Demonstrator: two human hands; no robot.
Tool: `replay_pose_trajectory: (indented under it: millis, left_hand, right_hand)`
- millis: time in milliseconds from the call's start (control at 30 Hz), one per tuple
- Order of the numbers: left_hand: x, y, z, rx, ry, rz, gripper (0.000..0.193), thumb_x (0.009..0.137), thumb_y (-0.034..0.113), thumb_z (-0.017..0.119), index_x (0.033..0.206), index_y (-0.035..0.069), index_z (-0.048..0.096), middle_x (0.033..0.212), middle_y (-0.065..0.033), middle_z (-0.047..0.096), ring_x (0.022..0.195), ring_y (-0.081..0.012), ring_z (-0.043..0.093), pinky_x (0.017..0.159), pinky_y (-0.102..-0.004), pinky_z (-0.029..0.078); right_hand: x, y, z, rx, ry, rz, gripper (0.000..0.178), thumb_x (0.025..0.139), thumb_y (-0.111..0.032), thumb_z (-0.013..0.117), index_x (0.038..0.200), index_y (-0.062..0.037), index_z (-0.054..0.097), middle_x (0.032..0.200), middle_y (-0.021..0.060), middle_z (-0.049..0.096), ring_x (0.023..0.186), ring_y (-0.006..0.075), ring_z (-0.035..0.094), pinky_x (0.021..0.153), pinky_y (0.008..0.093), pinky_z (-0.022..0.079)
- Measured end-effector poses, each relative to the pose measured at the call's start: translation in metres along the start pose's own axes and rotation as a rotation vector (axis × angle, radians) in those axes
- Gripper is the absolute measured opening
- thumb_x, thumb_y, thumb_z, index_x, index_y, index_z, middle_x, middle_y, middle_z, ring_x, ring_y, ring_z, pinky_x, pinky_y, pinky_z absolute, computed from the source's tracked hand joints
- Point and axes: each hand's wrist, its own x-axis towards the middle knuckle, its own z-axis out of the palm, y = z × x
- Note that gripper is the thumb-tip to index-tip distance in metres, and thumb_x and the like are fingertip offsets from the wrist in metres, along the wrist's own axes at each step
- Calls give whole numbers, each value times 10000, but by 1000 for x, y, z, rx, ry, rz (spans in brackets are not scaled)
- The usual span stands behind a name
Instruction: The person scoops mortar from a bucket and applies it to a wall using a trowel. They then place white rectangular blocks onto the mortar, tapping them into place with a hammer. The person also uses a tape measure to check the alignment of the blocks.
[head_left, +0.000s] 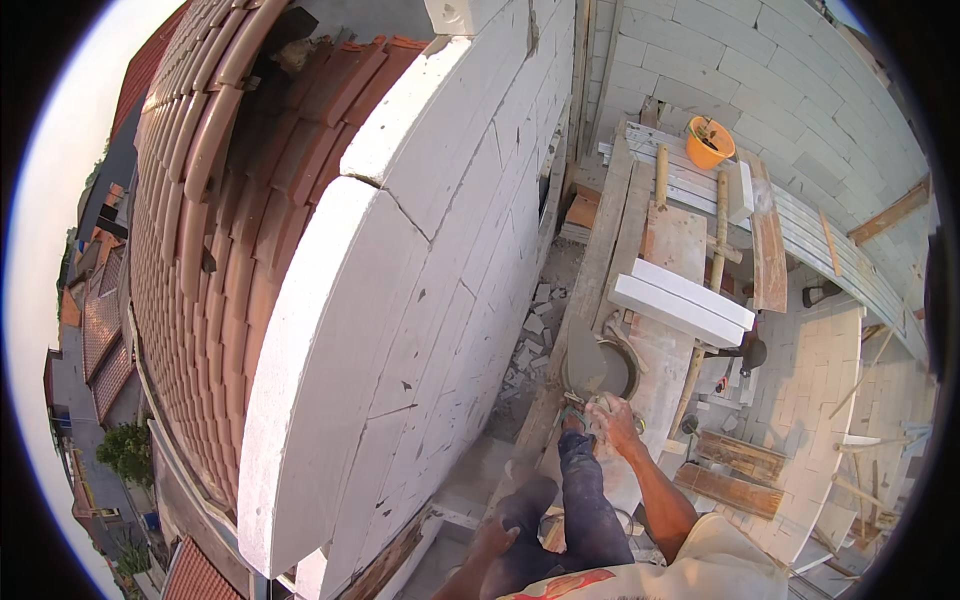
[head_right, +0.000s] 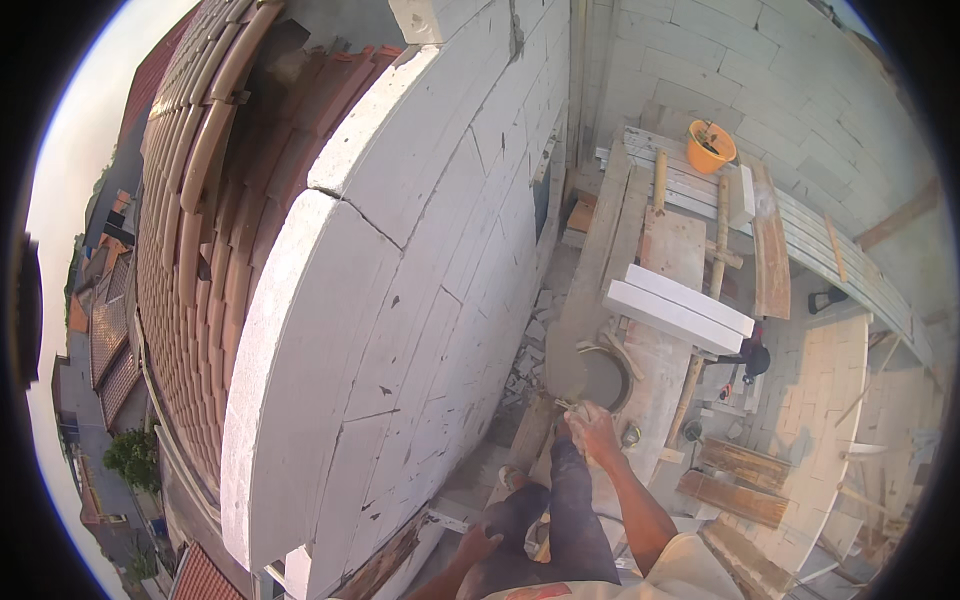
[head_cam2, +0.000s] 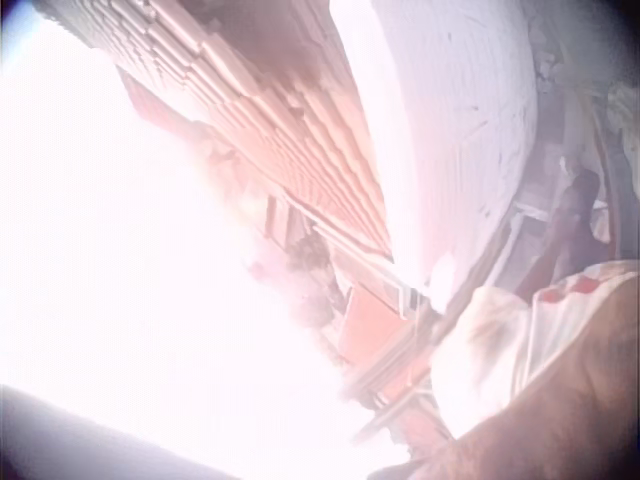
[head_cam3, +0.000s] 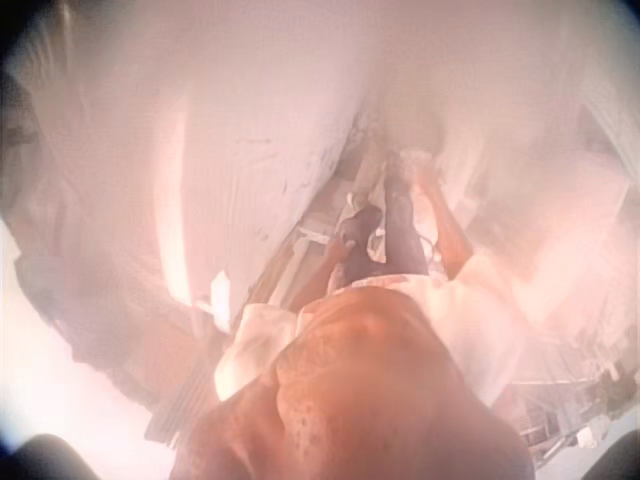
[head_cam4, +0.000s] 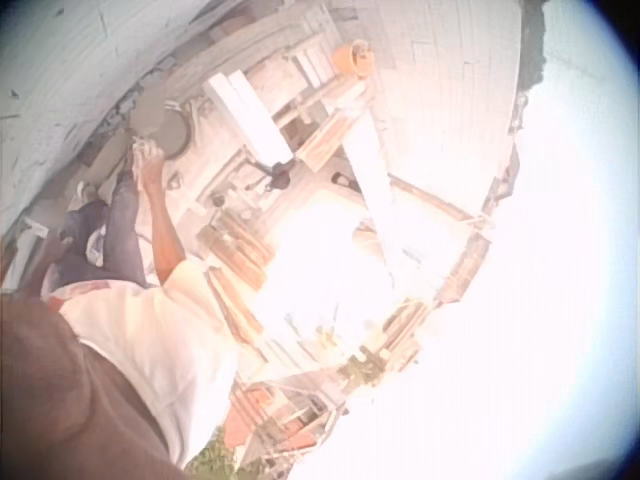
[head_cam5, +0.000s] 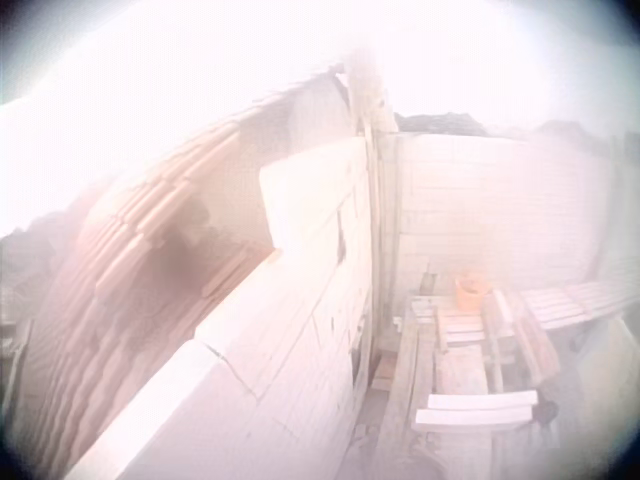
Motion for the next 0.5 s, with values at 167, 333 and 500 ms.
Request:
replay_pose_trajectory:
  millis: [167, 333, 500]
  left_hand:
    - [-17, -2, -15, -235, 129, 36, 575, 910, 459, 702, 1241, -11, 686, 1171, -281, 716, 1124, -423, 686, 962, -479, 523]
    - [-52, 11, -16, -504, 358, 92, 469, 938, 412, 656, 1190, 18, 701, 1090, -284, 717, 1040, -454, 699, 888, -516, 521]
    - [-86, 14, 13, -594, 446, -43, 457, 903, 382, 681, 1092, -31, 736, 966, -208, 749, 877, -287, 720, 811, -414, 546]
  right_hand:
    - [159, -147, -68, 1021, -222, 345, 339, 995, -264, 527, 1157, 20, 614, 773, 74, 590, 569, 146, 535, 534, 288, 461]
    - [352, -193, -96, 427, 94, -107, 393, 968, -188, 562, 1284, 41, 603, 911, 193, 666, 829, 276, 672, 768, 386, 542]
    - [494, -197, -98, -39, 418, -380, 427, 953, -172, 629, 1339, 9, 604, 1192, 253, 655, 1105, 428, 661, 935, 482, 562]
